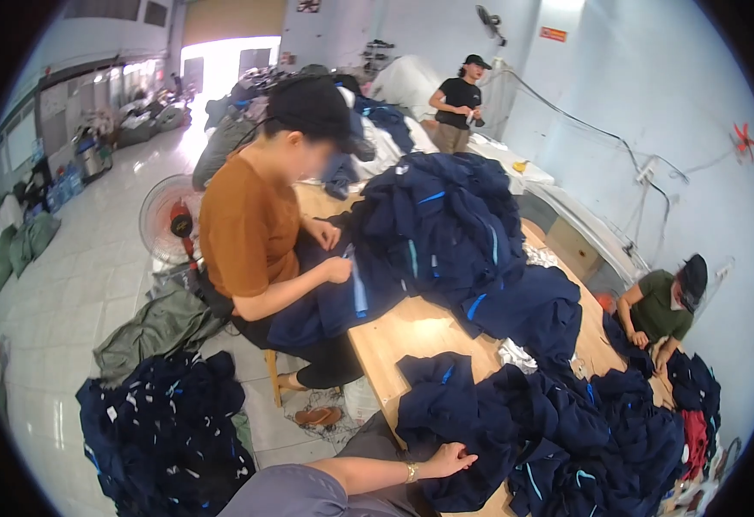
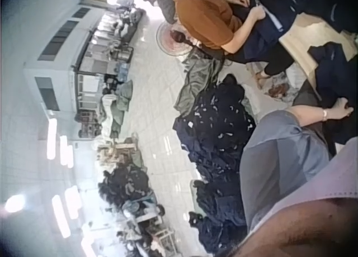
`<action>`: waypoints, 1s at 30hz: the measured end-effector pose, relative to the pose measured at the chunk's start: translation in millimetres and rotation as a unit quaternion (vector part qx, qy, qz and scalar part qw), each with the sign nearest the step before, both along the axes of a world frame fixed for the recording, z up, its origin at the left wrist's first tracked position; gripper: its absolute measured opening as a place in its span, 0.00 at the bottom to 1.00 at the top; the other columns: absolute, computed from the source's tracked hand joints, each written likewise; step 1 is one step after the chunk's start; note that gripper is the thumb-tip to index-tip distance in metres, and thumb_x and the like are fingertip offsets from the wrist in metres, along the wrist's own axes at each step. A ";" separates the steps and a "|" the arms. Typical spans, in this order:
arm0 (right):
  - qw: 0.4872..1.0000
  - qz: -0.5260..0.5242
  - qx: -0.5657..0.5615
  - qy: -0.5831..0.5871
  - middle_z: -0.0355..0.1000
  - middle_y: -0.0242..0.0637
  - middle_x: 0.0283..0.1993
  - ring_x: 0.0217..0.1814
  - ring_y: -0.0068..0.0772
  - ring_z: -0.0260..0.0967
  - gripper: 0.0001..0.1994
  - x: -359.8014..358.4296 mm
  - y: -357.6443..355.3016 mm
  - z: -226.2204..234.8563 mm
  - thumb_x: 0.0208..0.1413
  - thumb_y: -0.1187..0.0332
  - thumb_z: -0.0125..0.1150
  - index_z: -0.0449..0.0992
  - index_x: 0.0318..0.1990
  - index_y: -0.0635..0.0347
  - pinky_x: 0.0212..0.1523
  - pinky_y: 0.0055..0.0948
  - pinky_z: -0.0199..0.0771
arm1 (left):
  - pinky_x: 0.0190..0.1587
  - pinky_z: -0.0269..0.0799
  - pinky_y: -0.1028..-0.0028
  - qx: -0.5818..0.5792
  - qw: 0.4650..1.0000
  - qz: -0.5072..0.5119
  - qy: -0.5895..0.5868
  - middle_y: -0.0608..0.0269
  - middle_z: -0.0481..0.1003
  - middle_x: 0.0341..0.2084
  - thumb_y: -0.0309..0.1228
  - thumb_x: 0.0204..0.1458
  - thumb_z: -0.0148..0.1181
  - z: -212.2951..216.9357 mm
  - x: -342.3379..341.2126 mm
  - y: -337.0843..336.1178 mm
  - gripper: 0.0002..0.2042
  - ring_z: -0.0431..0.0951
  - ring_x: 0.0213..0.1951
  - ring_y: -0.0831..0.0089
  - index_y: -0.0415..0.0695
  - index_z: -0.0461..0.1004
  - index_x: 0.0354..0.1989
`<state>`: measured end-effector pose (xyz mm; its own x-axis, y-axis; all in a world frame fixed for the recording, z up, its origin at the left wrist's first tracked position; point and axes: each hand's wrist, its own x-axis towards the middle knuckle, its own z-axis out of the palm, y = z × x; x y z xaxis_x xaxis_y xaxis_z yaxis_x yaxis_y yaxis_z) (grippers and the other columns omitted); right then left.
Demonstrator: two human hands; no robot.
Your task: Trimming excess threads and loose ends from blue athletic garments using thread snips in a workshop setting.
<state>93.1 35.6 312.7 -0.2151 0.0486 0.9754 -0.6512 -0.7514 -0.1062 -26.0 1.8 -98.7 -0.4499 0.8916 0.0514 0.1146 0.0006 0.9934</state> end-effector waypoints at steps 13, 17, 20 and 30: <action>0.494 -0.803 -0.242 -0.229 0.54 0.23 0.13 0.12 0.14 0.48 0.17 133.6 39.2 -107.8 0.57 0.55 0.49 0.72 0.33 0.63 0.14 0.18 0.46 | 0.28 0.75 0.76 0.041 0.989 0.000 -0.139 0.56 0.73 0.21 0.28 0.51 0.56 -22.1 -18.1 21.8 0.10 0.76 0.23 0.73 0.31 0.69 0.28; 0.314 -0.849 -0.293 -0.308 0.63 0.27 0.16 0.17 0.15 0.60 0.17 196.4 81.2 -169.2 0.60 0.58 0.46 0.74 0.34 0.64 0.18 0.15 0.56 | 0.28 0.72 0.76 -0.011 0.999 -0.015 -0.050 0.59 0.73 0.20 0.31 0.52 0.56 -32.8 -15.2 19.1 0.11 0.73 0.23 0.76 0.34 0.69 0.25; 0.250 -0.861 -0.349 -0.272 0.68 0.31 0.21 0.22 0.22 0.67 0.17 230.0 81.3 -168.0 0.61 0.59 0.42 0.71 0.46 0.61 0.22 0.20 0.65 | 0.29 0.70 0.74 -0.055 0.997 -0.028 0.042 0.58 0.76 0.21 0.33 0.51 0.58 6.7 -4.6 1.9 0.14 0.74 0.23 0.74 0.32 0.72 0.24; 0.378 -0.852 -0.260 -0.252 0.72 0.37 0.26 0.26 0.22 0.68 0.23 197.2 139.7 -141.0 0.61 0.55 0.41 0.58 0.58 0.60 0.27 0.19 0.64 | 0.31 0.71 0.75 -0.059 0.998 0.025 -0.030 0.58 0.73 0.23 0.35 0.53 0.55 -8.8 -18.3 7.5 0.13 0.73 0.25 0.74 0.36 0.67 0.26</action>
<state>290.3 175.3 171.7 0.4079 0.6930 0.5944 -0.2329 0.7085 -0.6662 -44.3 9.2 -107.4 -0.4928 0.8664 -0.0808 0.0509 0.1215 0.9913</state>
